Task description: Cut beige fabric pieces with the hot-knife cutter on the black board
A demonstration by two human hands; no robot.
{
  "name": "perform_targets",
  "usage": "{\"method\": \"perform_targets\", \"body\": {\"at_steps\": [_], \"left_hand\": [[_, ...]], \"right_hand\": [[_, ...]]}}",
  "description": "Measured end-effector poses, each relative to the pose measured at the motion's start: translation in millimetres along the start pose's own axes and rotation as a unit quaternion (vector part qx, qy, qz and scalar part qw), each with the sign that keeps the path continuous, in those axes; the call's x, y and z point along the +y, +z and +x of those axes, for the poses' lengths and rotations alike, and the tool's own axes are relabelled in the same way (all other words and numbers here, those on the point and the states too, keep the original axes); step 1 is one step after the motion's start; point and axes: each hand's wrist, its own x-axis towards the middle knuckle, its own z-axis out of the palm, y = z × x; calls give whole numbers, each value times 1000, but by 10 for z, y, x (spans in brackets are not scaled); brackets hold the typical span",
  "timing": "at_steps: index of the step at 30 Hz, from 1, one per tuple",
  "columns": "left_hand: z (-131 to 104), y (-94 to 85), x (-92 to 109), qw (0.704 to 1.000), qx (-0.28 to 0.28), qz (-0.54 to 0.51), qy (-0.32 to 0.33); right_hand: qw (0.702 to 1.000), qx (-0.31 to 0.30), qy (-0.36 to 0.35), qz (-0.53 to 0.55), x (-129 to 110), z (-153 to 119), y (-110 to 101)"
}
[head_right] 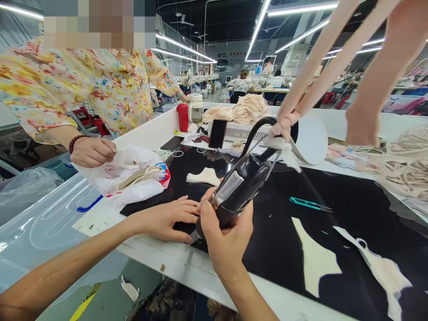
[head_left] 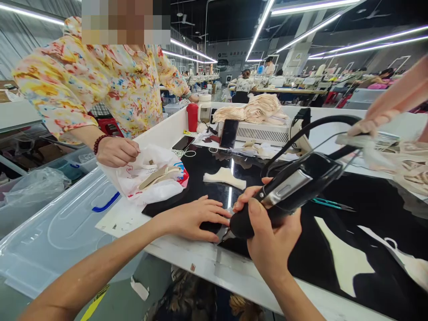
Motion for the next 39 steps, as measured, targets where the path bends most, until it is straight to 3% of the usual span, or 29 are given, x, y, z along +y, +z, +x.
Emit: {"method": "perform_targets", "body": {"at_steps": [10, 29, 39], "left_hand": [[-11, -4, -36, 1000, -10, 27, 2], [-26, -5, -45, 999, -8, 37, 14], [-24, -9, -33, 999, -11, 46, 5]], "right_hand": [[996, 55, -49, -40, -6, 290, -151], [995, 48, -45, -73, 52, 219, -152], [999, 28, -30, -29, 27, 139, -91]]}}
